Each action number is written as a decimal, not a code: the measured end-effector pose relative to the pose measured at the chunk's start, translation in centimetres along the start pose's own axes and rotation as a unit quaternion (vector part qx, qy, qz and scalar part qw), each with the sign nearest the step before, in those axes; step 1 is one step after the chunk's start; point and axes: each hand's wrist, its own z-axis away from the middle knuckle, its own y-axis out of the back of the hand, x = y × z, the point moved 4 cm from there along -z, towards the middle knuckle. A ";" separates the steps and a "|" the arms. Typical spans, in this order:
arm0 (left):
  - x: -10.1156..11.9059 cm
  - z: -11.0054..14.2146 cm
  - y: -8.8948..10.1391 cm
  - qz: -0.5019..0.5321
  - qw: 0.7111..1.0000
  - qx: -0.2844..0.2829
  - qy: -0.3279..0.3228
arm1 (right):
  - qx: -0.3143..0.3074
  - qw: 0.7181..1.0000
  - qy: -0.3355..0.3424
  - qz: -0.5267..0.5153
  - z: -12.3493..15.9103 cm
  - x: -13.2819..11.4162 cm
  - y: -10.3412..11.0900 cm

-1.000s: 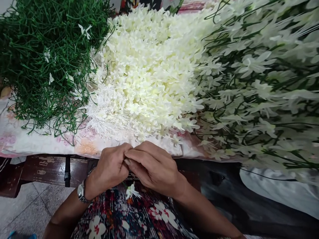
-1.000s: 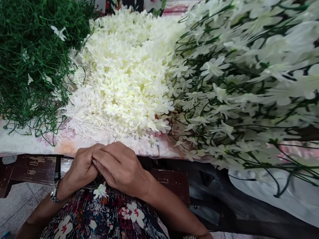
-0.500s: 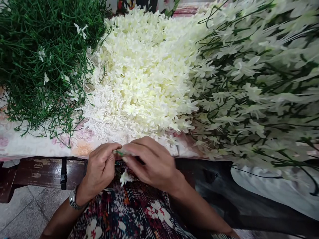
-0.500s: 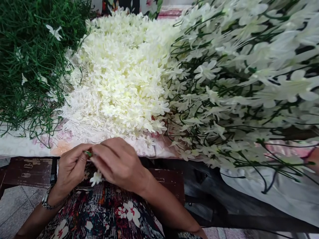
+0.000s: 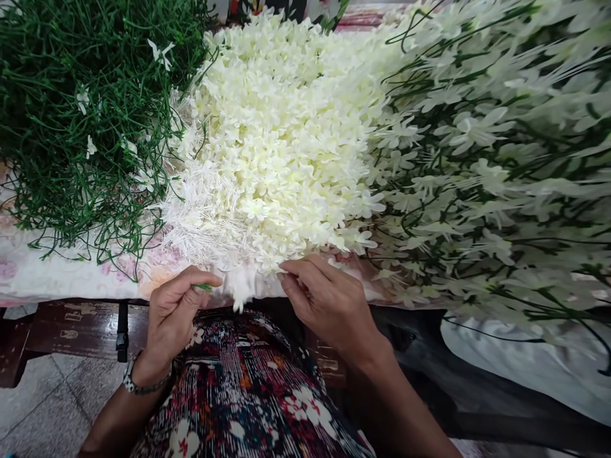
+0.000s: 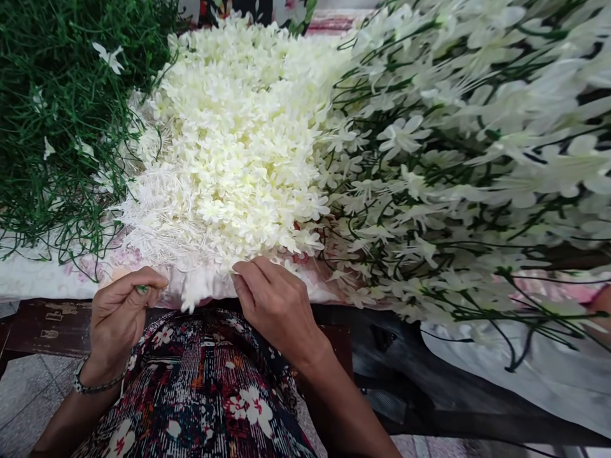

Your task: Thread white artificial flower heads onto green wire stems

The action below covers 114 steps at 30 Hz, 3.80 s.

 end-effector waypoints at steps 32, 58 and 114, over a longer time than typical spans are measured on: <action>0.7 -0.7 -1.6 -0.074 0.995 -0.010 -0.059 | -0.048 0.911 -0.067 -0.403 -2.6 -3.5 -1.2; -1.0 -1.5 1.4 0.035 0.991 0.130 0.012 | 0.012 0.984 0.083 -0.155 -6.1 -2.8 -1.5; -0.9 -0.9 -0.7 0.123 0.989 0.083 0.013 | 0.084 0.952 0.111 -0.274 -3.8 -5.0 -2.1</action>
